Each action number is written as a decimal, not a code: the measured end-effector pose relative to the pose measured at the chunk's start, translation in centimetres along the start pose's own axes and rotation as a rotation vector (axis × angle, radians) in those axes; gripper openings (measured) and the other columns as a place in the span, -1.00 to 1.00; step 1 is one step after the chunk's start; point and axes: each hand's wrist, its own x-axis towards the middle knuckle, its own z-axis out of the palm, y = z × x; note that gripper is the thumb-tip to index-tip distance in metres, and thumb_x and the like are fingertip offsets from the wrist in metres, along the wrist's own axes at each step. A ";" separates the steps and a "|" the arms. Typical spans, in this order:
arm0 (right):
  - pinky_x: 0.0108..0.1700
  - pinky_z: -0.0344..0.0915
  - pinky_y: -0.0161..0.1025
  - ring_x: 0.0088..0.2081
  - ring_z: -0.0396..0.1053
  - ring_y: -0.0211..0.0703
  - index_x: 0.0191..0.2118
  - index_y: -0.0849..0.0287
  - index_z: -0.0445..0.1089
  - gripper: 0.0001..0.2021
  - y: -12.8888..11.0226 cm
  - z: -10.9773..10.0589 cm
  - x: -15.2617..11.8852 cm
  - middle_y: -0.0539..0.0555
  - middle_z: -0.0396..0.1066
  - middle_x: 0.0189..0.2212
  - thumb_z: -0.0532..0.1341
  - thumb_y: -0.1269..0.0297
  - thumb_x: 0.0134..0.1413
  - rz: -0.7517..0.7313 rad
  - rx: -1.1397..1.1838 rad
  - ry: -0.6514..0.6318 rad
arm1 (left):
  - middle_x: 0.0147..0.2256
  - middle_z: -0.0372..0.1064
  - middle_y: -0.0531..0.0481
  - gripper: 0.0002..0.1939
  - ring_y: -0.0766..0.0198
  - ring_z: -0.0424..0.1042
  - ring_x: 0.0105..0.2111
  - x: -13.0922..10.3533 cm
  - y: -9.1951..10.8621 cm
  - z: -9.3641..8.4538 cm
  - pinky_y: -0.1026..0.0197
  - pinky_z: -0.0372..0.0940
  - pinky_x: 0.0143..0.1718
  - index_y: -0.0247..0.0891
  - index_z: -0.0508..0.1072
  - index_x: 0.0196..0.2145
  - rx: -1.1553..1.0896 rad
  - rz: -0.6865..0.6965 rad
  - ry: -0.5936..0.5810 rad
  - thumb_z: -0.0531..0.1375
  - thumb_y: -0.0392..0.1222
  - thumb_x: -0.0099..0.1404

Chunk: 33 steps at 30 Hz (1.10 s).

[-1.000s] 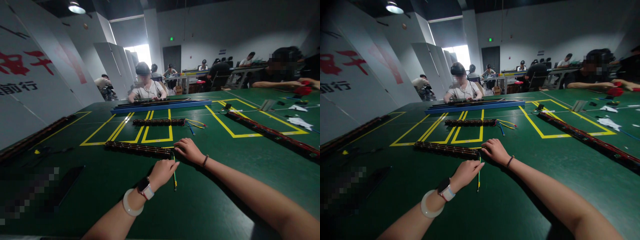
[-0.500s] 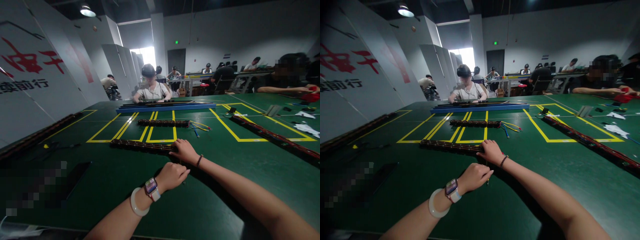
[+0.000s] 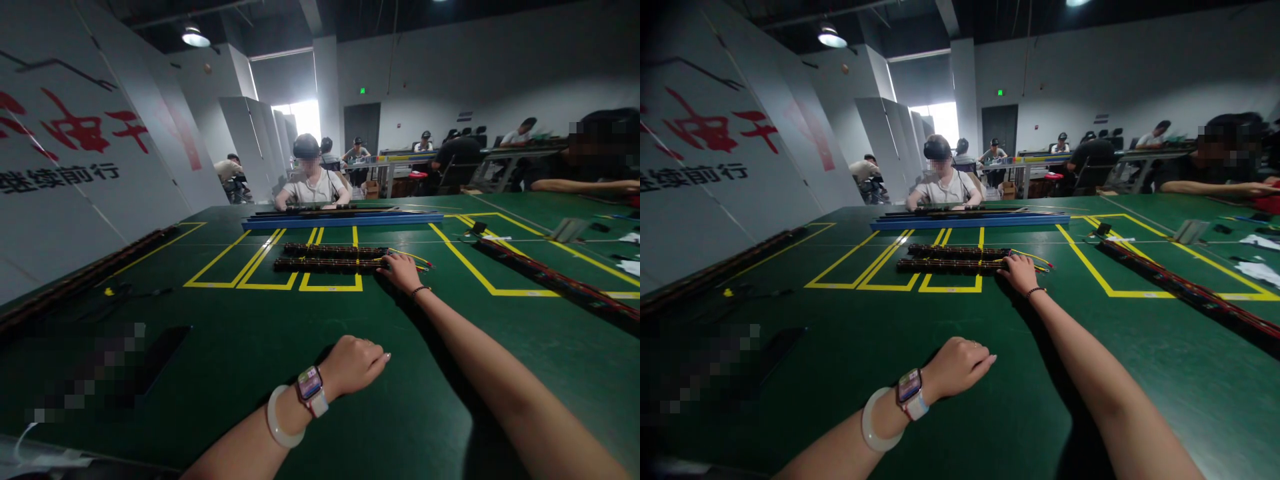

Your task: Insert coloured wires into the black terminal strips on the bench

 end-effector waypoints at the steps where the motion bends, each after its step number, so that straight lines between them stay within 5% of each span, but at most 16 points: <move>1: -0.10 0.00 -0.11 -0.12 0.18 0.05 -0.04 0.14 0.31 -0.62 0.4 0.3 0.2 0.16 0.34 -0.14 0.08 0.01 0.14 0.017 -0.016 0.017 | -0.55 0.32 0.07 -0.63 0.41 0.27 -0.57 0.0 0.0 0.0 0.32 0.08 -0.50 -0.28 0.33 -0.49 -0.011 -0.004 -0.004 -0.11 -0.14 0.37; 13: -0.02 -0.04 -0.09 -0.08 0.13 0.04 0.06 0.14 0.20 -0.60 2.2 -0.2 -0.4 0.20 0.25 -0.06 0.08 0.12 0.13 0.065 -0.008 0.215 | -0.56 0.28 0.08 -0.61 0.42 0.23 -0.57 0.1 0.0 -0.2 0.30 0.06 -0.50 -0.28 0.34 -0.48 -0.030 -0.039 -0.014 -0.14 -0.12 0.38; 19: -0.06 -0.03 -0.10 -0.09 0.11 0.06 0.05 0.24 0.21 -0.60 10.6 -3.2 -4.7 0.25 0.24 -0.09 0.07 0.20 0.10 0.267 -0.135 0.315 | -0.56 0.27 0.08 -0.60 0.42 0.21 -0.58 0.0 -0.1 -0.3 0.30 0.06 -0.50 -0.28 0.35 -0.47 -0.072 -0.048 -0.031 -0.14 -0.11 0.38; 25: -0.09 -0.13 -0.09 -0.10 0.06 0.07 -0.04 0.25 0.27 -0.65 21.1 -7.0 -14.0 0.26 0.25 -0.12 0.11 0.22 0.05 0.574 -0.450 0.263 | -0.56 0.27 0.08 -0.59 0.42 0.20 -0.58 0.0 -0.1 -0.2 0.31 0.06 -0.50 -0.28 0.35 -0.47 -0.095 -0.050 -0.047 -0.15 -0.10 0.39; 29: -0.07 -0.19 -0.08 -0.08 0.07 0.09 -0.08 0.31 0.30 -0.64 25.4 -9.6 -20.1 0.32 0.25 -0.12 0.12 0.15 0.07 0.769 -0.635 0.171 | -0.55 0.27 0.08 -0.60 0.42 0.21 -0.58 0.0 0.0 -0.3 0.31 0.08 -0.49 -0.28 0.36 -0.46 -0.108 -0.053 -0.056 -0.14 -0.09 0.38; 33: -0.11 -0.16 -0.06 -0.15 0.17 0.09 -0.16 0.28 0.36 -0.61 27.5 -11.1 -23.2 0.30 0.33 -0.23 0.08 0.03 0.10 0.889 -0.625 -0.080 | -0.54 0.28 0.06 -0.58 0.42 0.22 -0.57 0.1 0.0 -0.4 0.33 0.08 -0.50 -0.29 0.36 -0.46 -0.105 -0.051 -0.069 -0.15 -0.08 0.38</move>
